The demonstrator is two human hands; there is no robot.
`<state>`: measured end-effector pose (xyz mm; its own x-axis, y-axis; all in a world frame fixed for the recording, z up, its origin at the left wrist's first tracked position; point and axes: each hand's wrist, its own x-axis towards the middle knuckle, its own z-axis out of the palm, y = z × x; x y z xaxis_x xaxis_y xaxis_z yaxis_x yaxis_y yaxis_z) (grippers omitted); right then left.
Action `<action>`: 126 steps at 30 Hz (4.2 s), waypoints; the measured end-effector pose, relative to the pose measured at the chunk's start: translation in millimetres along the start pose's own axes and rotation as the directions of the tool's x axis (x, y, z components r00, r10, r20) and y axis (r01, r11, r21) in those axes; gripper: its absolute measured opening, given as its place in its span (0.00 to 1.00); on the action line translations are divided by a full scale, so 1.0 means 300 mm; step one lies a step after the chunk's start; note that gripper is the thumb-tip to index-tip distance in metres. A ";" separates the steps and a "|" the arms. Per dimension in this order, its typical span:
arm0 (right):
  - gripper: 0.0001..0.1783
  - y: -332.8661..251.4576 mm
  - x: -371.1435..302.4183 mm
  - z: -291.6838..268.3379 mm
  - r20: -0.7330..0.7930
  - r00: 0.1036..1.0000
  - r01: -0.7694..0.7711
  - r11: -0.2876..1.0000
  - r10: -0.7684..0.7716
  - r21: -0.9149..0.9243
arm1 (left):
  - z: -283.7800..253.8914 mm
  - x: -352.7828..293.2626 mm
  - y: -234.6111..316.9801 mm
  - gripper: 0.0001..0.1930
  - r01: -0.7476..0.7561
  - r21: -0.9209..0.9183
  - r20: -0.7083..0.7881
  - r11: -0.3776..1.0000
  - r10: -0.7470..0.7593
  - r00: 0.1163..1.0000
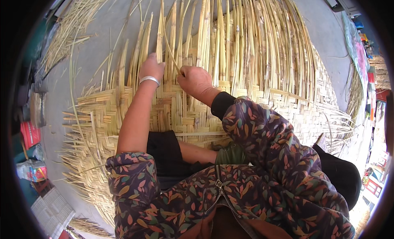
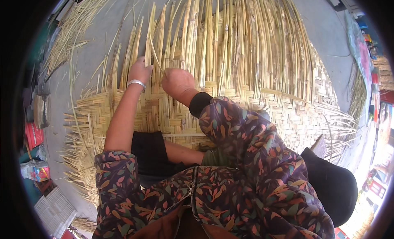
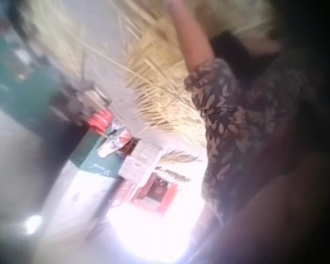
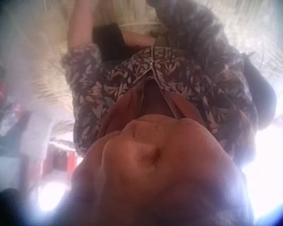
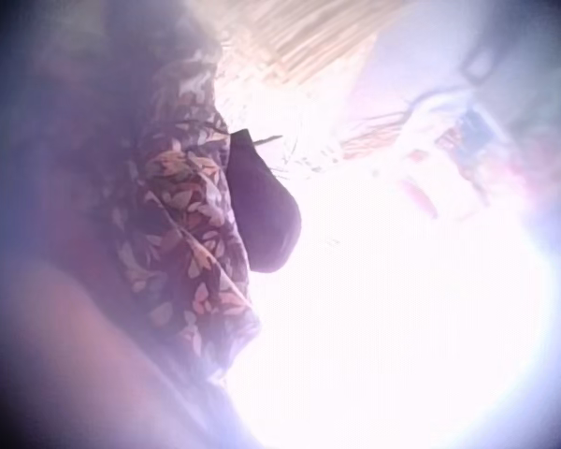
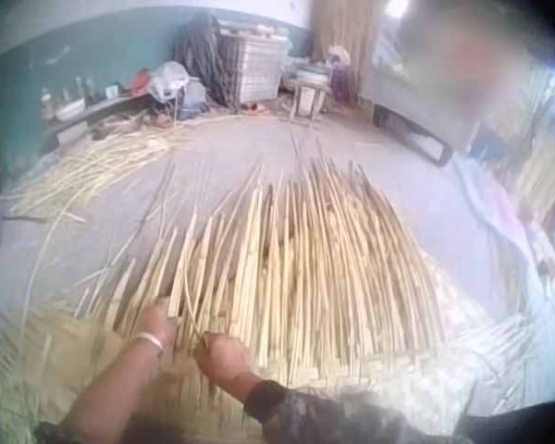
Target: The person sits on the floor and weaves dried palm leaves into a basket by hand, interlacing strips in an over-under pattern. The person periodically adjusts the position of the partially woven basket to continue working on different sections.
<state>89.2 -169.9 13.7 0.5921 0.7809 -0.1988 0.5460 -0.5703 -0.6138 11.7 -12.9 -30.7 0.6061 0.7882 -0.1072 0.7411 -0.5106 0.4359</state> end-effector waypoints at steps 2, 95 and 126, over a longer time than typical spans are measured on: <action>0.12 0.021 -0.005 -0.003 -0.024 0.999 0.031 0.999 -0.031 0.011 | -0.016 -0.014 0.059 0.18 -0.063 0.099 -0.053 0.993 0.069 0.996; 0.09 0.113 -0.039 0.087 0.074 0.922 0.387 0.914 -0.380 -0.124 | -0.039 -0.254 -0.093 0.08 0.325 -0.875 0.089 0.360 -0.539 0.837; 0.13 -0.193 0.095 0.173 0.177 0.959 0.240 0.966 -0.221 -0.095 | -0.224 -0.170 -0.337 0.05 0.271 -0.958 0.246 0.091 -0.217 0.945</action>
<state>43.7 -101.3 3.9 0.3423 0.9202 -0.1899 0.7259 -0.3873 -0.5685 -113.5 21.7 -9.2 0.4831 0.7706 -0.4157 -0.0455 0.4962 0.8670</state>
